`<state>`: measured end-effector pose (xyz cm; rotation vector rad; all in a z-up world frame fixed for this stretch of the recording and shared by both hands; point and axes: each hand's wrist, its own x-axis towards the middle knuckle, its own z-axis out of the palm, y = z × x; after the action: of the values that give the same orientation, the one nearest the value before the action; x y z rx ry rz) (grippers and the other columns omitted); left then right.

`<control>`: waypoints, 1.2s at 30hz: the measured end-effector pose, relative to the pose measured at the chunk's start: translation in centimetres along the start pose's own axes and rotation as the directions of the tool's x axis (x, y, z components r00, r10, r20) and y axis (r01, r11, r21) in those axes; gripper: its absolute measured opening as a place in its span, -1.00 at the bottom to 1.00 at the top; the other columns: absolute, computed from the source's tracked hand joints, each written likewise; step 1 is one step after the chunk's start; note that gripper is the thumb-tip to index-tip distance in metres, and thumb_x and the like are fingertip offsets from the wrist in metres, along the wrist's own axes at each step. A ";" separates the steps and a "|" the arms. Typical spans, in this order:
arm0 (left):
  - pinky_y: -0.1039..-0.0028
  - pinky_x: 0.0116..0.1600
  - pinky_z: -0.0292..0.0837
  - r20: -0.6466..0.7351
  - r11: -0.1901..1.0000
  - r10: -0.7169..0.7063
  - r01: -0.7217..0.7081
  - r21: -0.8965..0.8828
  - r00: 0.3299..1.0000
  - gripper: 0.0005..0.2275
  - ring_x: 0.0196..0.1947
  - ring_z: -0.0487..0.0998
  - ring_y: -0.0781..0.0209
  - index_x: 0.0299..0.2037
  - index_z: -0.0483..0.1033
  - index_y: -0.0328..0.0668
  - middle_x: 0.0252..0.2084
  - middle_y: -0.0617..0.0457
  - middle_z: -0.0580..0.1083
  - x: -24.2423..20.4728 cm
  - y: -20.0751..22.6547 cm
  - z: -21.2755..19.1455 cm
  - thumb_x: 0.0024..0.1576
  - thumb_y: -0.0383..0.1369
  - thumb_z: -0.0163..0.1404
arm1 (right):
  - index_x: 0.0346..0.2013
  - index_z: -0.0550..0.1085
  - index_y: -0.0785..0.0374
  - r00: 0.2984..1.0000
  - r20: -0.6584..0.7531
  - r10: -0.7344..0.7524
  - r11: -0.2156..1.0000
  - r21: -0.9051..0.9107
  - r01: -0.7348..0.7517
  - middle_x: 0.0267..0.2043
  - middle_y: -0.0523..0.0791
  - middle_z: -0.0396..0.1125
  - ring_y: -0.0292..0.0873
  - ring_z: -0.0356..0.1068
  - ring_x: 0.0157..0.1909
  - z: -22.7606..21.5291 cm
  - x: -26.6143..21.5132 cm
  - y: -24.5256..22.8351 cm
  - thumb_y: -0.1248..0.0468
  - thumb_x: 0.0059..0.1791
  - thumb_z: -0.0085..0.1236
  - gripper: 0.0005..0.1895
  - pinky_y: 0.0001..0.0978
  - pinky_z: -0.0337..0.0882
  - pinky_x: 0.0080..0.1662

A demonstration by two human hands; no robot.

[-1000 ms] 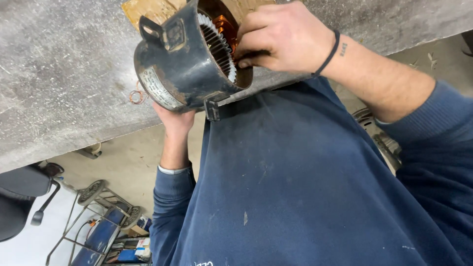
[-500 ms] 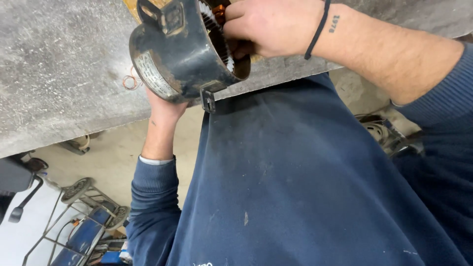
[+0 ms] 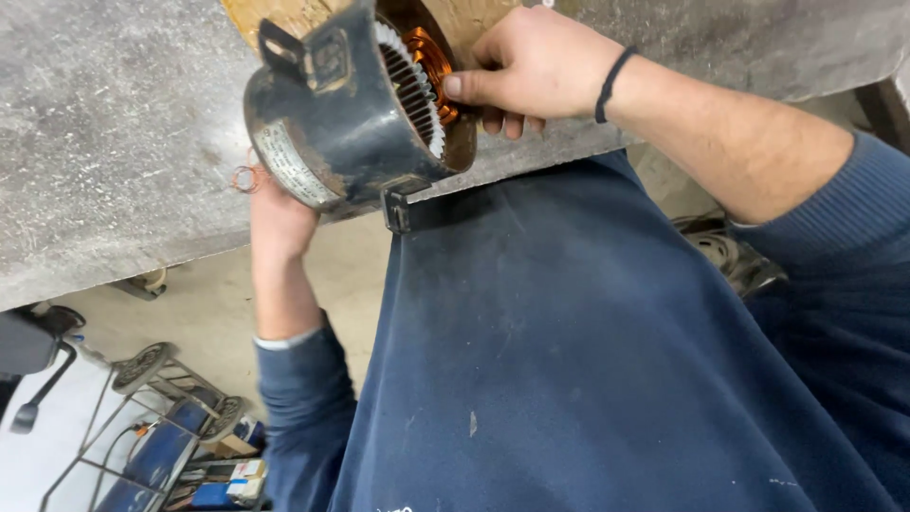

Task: The person shapes copper magnet wire into rectangular coils by hand, bending and forming the loops over the workbench. They then insert the formed coils into the slots of an electric motor stator, pressing white insulating slot liners and wire ends into place inside the motor housing.

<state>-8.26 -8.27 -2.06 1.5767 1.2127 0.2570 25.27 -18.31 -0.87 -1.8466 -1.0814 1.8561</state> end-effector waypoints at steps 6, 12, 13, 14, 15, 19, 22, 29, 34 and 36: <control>0.44 -0.16 0.46 0.351 0.980 -0.165 0.113 0.164 0.922 -0.89 -0.21 0.45 0.33 -0.06 0.45 -0.34 -0.20 0.07 0.46 4.4 -5.9 -2.6 0.27 -0.51 0.08 | -0.17 0.58 0.25 0.987 0.144 0.073 0.996 0.044 -0.080 -0.45 -0.12 0.51 -0.30 0.48 -0.51 -0.5 2.0 -0.9 0.05 0.11 0.03 -0.66 -0.43 0.43 -0.49; 0.50 -0.16 0.41 0.463 0.927 0.051 -0.214 0.307 0.885 -0.83 -0.24 0.42 0.35 -0.03 0.47 -0.38 -0.21 0.08 0.49 6.8 -2.2 -1.6 0.19 -0.59 0.07 | -0.22 0.60 0.25 0.973 0.204 0.110 0.990 0.068 -0.126 -0.49 -0.14 0.50 -0.31 0.45 -0.54 -1.3 2.7 -2.0 0.11 0.08 0.08 -0.72 -0.44 0.39 -0.51; 0.52 -0.19 0.43 0.463 0.987 -0.109 0.040 0.156 0.879 -0.83 -0.24 0.45 0.38 -0.01 0.50 -0.34 -0.19 0.11 0.52 7.3 -2.1 -1.4 0.22 -0.54 0.06 | -0.26 0.61 0.27 0.970 0.190 0.149 0.988 0.005 -0.153 -0.52 -0.12 0.49 -0.28 0.44 -0.54 -1.5 2.7 -2.6 0.12 0.07 0.11 -0.72 -0.40 0.38 -0.50; 0.54 -0.22 0.44 0.487 0.955 -0.262 0.298 0.005 0.833 -0.83 -0.24 0.49 0.41 0.02 0.53 -0.29 -0.17 0.13 0.54 7.7 -1.9 -1.4 0.25 -0.49 0.04 | -0.30 0.62 0.28 0.967 0.175 0.184 0.983 -0.059 -0.176 -0.54 -0.09 0.47 -0.24 0.43 -0.55 -1.7 2.8 -3.3 0.13 0.07 0.14 -0.73 -0.37 0.38 -0.49; 0.54 -0.22 0.44 0.489 0.953 -0.267 0.303 0.005 0.831 -0.83 -0.24 0.49 0.41 0.02 0.53 -0.29 -0.17 0.13 0.54 8.1 -0.7 -0.7 0.25 -0.49 0.04 | -0.30 0.62 0.28 0.966 0.179 0.187 0.982 -0.058 -0.180 -0.54 -0.09 0.47 -0.24 0.43 -0.55 -1.6 3.1 -3.1 0.13 0.07 0.14 -0.73 -0.37 0.38 -0.49; 0.44 0.10 0.62 0.635 0.910 -0.144 0.354 -0.215 0.759 -0.65 -0.01 0.62 0.28 0.23 0.47 -0.30 0.04 0.01 0.58 9.4 2.8 1.2 0.24 -0.38 0.11 | -0.32 0.64 0.22 0.981 0.154 0.117 0.987 -0.131 -0.097 -0.55 -0.13 0.51 -0.27 0.49 -0.52 -1.3 4.0 -2.2 0.12 0.00 0.20 -0.77 -0.36 0.45 -0.37; 0.39 0.15 0.61 0.645 0.791 -0.252 0.538 -0.291 0.721 -0.60 0.04 0.63 0.24 0.28 0.43 -0.28 0.10 -0.02 0.58 9.2 0.9 0.7 0.24 -0.37 0.09 | -0.35 0.65 0.20 0.989 0.117 0.094 0.979 -0.190 -0.070 -0.54 -0.13 0.52 -0.24 0.50 -0.49 -1.1 4.1 -1.8 0.08 0.00 0.22 -0.74 -0.32 0.47 -0.30; 0.41 0.04 0.53 0.537 0.949 -0.308 0.216 0.229 0.786 -0.74 -0.10 0.61 0.25 0.09 0.58 -0.31 0.01 -0.13 0.61 9.8 -2.4 -2.0 0.23 -0.41 0.04 | -0.35 0.66 0.13 0.971 0.188 0.148 0.968 -0.227 -0.103 -0.47 -0.11 0.55 -0.10 0.55 -0.40 -1.9 4.3 -2.3 0.03 -0.02 0.23 -0.74 -0.18 0.49 -0.23; 0.30 -0.13 0.48 0.513 0.797 -0.130 -0.218 0.564 0.849 -0.83 -0.24 0.59 -0.02 -0.15 0.64 -0.33 -0.24 -0.22 0.58 10.6 2.0 -2.5 0.13 -0.41 0.11 | -0.16 0.62 0.17 0.970 -0.004 -0.242 0.873 -0.437 0.216 -0.32 0.02 0.51 0.07 0.50 -0.29 -3.0 4.3 -2.0 0.05 -0.09 0.37 -0.67 -0.08 0.47 -0.21; 0.28 -0.17 0.47 0.488 0.801 0.054 -0.329 0.499 0.871 -0.85 -0.27 0.59 -0.06 -0.17 0.63 -0.33 -0.28 -0.22 0.56 10.4 1.7 -2.5 0.13 -0.44 0.09 | -0.11 0.59 0.21 0.960 -0.016 -0.279 0.868 -0.433 0.245 -0.29 0.04 0.50 0.08 0.50 -0.27 -3.1 4.0 -2.0 0.08 -0.08 0.36 -0.65 -0.05 0.48 -0.22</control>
<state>-4.28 1.59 -3.91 2.1403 0.7766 -0.3779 27.10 -13.32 -2.02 -1.8508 -1.7254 1.4595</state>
